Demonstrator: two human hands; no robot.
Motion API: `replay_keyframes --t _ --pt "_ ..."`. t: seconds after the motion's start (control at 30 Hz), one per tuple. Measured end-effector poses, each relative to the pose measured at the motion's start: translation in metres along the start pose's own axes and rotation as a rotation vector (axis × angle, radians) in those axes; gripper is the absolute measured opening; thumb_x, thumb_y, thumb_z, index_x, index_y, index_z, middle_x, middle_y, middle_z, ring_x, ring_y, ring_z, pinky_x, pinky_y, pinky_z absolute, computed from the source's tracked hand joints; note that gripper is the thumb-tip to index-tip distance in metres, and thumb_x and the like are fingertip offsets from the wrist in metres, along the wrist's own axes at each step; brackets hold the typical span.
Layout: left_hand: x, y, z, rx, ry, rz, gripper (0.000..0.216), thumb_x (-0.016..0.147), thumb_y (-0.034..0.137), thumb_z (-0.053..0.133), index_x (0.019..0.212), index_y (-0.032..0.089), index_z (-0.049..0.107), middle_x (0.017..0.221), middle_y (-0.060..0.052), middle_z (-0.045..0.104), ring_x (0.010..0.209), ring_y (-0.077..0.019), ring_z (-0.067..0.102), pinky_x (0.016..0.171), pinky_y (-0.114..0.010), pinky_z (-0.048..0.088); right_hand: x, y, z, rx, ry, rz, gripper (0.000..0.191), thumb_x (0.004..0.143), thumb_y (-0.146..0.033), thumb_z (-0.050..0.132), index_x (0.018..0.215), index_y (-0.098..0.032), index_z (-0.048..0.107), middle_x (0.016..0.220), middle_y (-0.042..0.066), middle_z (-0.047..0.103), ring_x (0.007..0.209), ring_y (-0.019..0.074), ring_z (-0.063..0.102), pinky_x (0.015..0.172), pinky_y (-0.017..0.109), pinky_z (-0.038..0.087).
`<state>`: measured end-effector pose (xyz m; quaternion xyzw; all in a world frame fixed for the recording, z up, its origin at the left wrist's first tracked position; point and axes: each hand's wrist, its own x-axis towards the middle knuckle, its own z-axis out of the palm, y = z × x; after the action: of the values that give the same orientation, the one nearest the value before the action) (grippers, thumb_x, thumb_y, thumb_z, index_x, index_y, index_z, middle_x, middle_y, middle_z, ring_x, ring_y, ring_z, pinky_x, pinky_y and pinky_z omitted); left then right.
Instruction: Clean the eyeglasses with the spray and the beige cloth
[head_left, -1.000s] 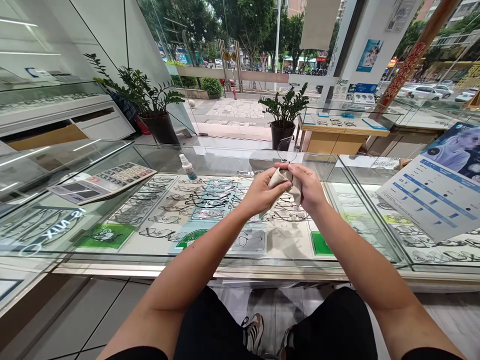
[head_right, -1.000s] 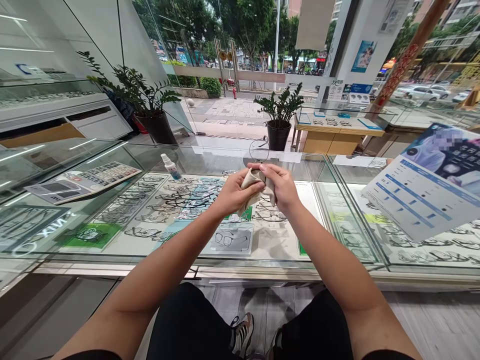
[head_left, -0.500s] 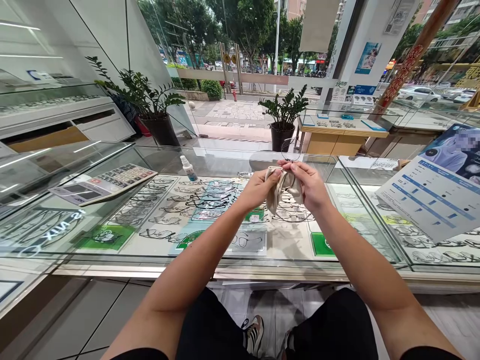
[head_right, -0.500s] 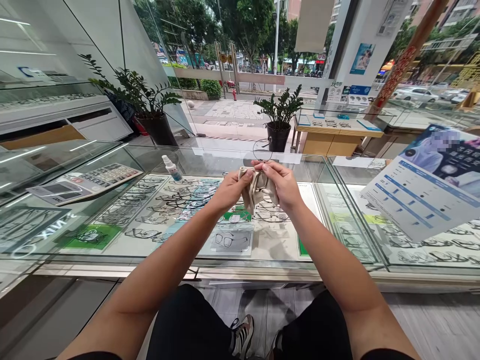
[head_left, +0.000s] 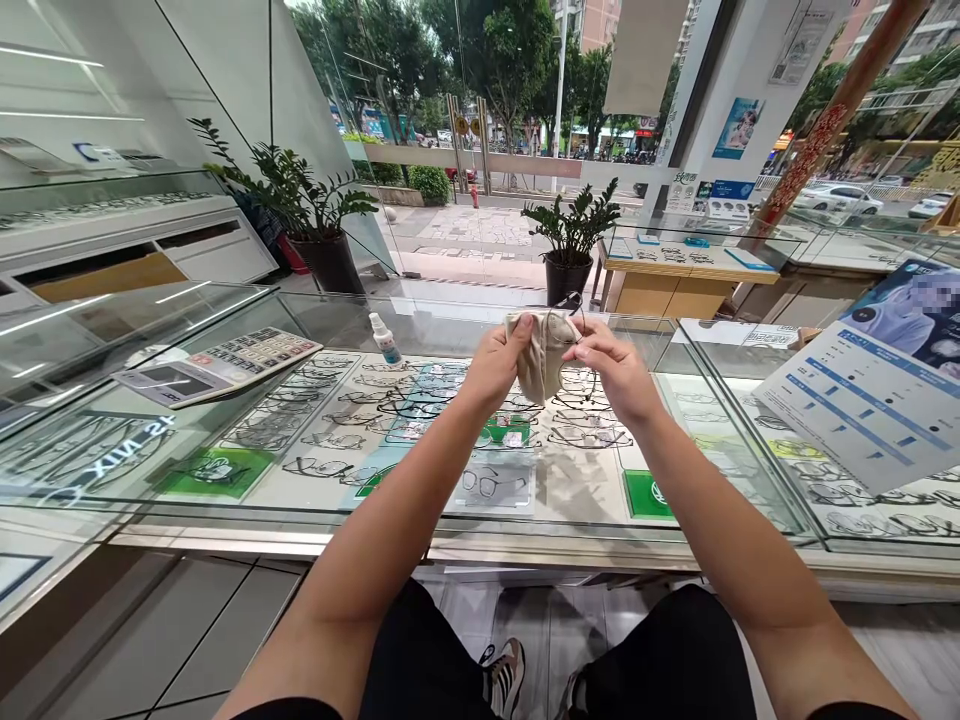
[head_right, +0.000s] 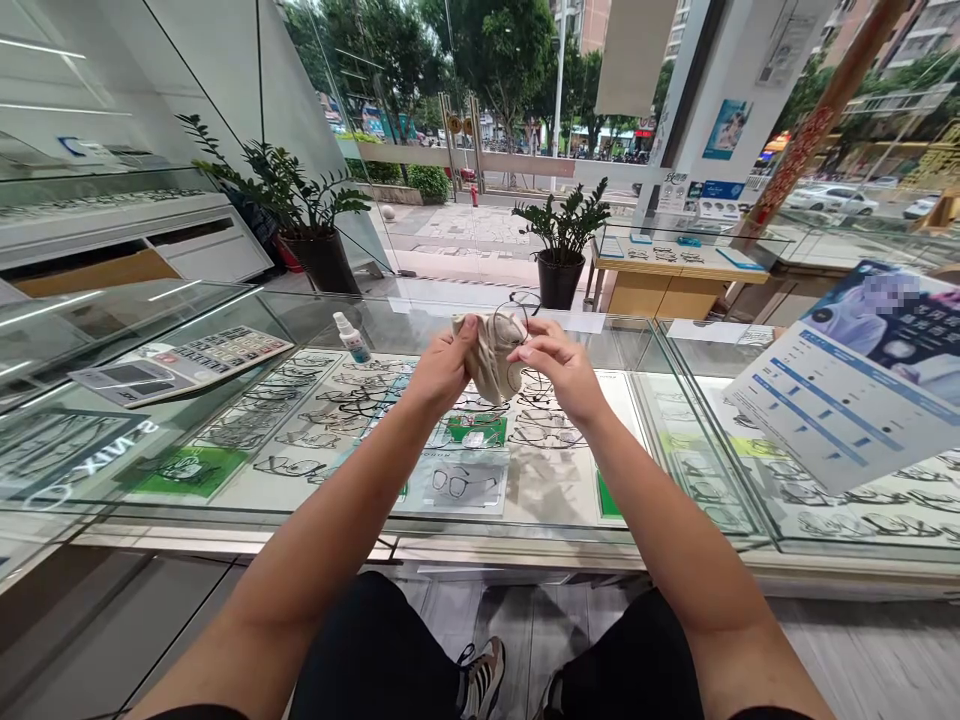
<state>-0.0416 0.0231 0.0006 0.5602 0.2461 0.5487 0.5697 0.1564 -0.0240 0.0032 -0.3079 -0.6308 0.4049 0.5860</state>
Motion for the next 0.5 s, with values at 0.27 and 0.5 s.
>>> replay_keyframes --t 0.27,0.5 --pt "-0.0049 0.0017 0.0027 0.019 -0.045 -0.008 0.071 0.076 0.084 0.089 0.088 0.015 0.081 0.078 -0.006 0.080 0.067 -0.0169 0.071 0.065 -0.028 0.055 -0.0005 0.0022 0.0039 -0.053 -0.040 0.024 0.030 0.087 -0.060 0.087 0.081 -0.031 0.091 0.105 0.005 0.072 0.119 0.0296 0.063 0.119 0.047 0.046" --pt "-0.0058 0.0055 0.0024 0.014 -0.061 0.000 0.061 0.072 0.073 0.098 0.086 0.015 0.082 0.078 -0.005 0.078 0.067 -0.0151 0.065 0.065 -0.028 0.052 -0.0003 0.0010 0.0055 0.053 -0.038 0.114 0.026 0.081 -0.055 0.089 0.076 -0.029 0.090 0.093 0.005 0.078 0.100 0.0254 0.066 0.101 0.041 0.049"
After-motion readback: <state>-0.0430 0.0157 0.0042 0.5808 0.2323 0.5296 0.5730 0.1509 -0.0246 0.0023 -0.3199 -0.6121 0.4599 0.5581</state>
